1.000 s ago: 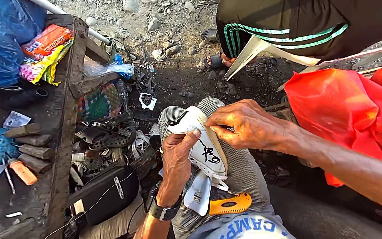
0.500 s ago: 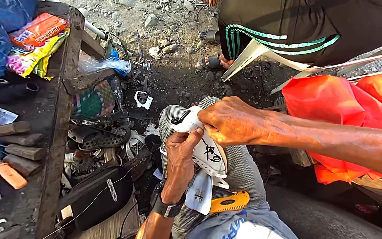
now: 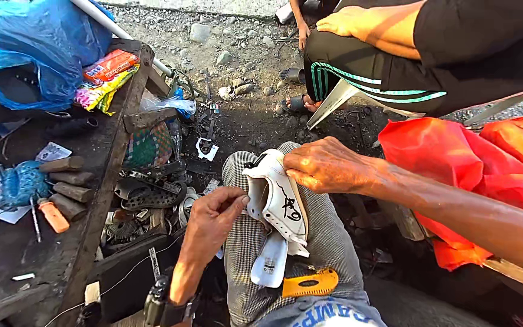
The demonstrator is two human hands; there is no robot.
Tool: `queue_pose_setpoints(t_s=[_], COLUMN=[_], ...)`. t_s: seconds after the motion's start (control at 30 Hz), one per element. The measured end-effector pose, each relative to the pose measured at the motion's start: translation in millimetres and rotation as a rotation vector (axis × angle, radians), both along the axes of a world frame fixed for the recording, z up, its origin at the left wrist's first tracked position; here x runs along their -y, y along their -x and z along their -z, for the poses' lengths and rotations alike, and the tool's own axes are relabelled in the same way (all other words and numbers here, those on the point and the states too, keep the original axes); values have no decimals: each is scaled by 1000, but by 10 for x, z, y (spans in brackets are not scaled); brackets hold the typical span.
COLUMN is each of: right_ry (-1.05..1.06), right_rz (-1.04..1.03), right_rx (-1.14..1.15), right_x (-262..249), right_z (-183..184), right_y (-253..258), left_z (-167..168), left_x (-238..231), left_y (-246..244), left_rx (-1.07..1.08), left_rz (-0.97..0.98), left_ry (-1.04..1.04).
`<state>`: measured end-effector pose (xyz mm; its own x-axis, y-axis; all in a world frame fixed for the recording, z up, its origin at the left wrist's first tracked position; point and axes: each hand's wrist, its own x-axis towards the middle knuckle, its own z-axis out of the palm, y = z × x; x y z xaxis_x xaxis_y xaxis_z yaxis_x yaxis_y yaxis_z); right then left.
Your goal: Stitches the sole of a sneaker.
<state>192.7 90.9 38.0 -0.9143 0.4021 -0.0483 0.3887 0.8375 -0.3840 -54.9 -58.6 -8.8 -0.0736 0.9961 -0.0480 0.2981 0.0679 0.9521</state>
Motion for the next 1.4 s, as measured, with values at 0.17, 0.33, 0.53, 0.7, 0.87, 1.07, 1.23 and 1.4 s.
queue_pose_setpoints(t_s=[0.17, 0.33, 0.53, 0.7, 0.87, 1.07, 1.23, 1.4], right_ry=[17, 48, 8, -40, -62, -57, -58, -14], right_rz=[-1, 26, 16, 16, 15, -19, -31, -20], right_rx=[-32, -34, -69, -88, -107, -94, -39, -6], right_x=[19, 19, 33, 42, 32, -3, -37, -68], right_z=[11, 3, 38, 76, 93, 48, -30, -78], right_y=[-9, -48, -56, -69, -104, -72, -36, 0], left_z=[229, 223, 47, 171, 143, 130, 170, 179], left_x=[-105, -5, -10, -62, -113, -209, -241, -262], left_y=[-364, -132, 12, -228, -396, -605, -740, -696], left_rx=[-373, -108, 340, 1014, 316, 79, 190, 264], left_rz=[79, 105, 244, 260, 0, -154, -257, -179], left_ry=[-229, -138, -235, -206, -59, 48, 12, 30])
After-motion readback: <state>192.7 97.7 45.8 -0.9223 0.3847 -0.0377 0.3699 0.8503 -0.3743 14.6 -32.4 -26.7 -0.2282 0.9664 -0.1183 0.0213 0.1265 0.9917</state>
